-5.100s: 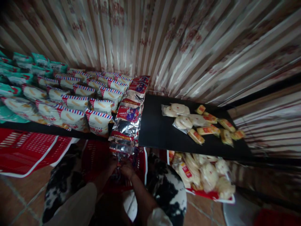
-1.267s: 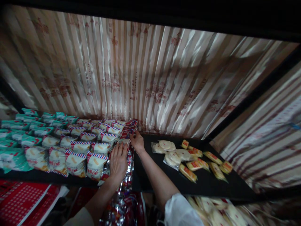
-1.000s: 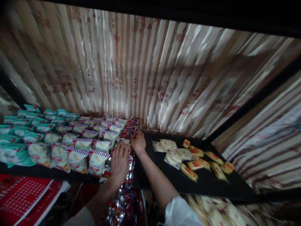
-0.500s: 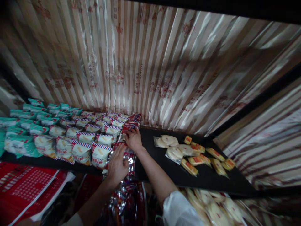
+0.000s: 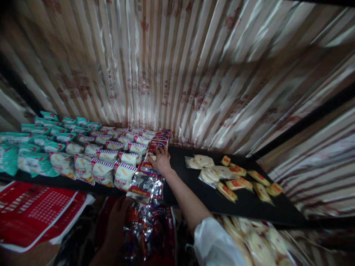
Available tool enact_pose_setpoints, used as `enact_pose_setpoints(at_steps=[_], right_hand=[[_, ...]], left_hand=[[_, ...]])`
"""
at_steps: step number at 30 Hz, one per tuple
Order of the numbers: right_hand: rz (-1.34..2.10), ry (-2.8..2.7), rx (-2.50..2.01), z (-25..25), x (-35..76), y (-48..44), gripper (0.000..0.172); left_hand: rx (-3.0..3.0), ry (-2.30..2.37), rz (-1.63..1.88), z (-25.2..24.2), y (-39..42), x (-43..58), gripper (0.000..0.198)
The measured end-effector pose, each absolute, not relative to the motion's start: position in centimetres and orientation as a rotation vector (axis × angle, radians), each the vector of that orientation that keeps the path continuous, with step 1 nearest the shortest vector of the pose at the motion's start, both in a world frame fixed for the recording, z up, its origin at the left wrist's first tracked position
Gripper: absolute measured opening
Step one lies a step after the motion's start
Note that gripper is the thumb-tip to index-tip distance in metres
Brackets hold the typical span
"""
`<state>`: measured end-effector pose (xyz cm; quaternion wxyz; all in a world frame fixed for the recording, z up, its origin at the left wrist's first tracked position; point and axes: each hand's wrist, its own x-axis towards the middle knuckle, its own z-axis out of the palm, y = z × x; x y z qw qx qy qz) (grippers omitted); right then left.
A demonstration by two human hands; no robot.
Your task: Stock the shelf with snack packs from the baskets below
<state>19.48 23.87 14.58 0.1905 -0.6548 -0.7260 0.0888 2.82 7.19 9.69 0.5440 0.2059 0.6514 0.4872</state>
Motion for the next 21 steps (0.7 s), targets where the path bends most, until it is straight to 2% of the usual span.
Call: enact_pose_setpoints(at_steps=[10, 16, 21], right_hand=[[0.25, -2.014, -1.625, 12.2, 20.9, 24.4, 0.039], [0.264, -2.01, -1.544, 12.2, 21.4, 24.2, 0.039], [0.225, -1.946, -1.598, 12.0, 21.4, 23.3, 0.047]], left_hand=[[0.479, 1.371, 1.25, 12.8, 7.6, 3.4, 0.043], [0.521, 1.417, 1.188, 11.8, 8.4, 4.1, 0.046], [0.611, 1.324, 1.15, 10.8, 9.3, 4.9, 0.047]])
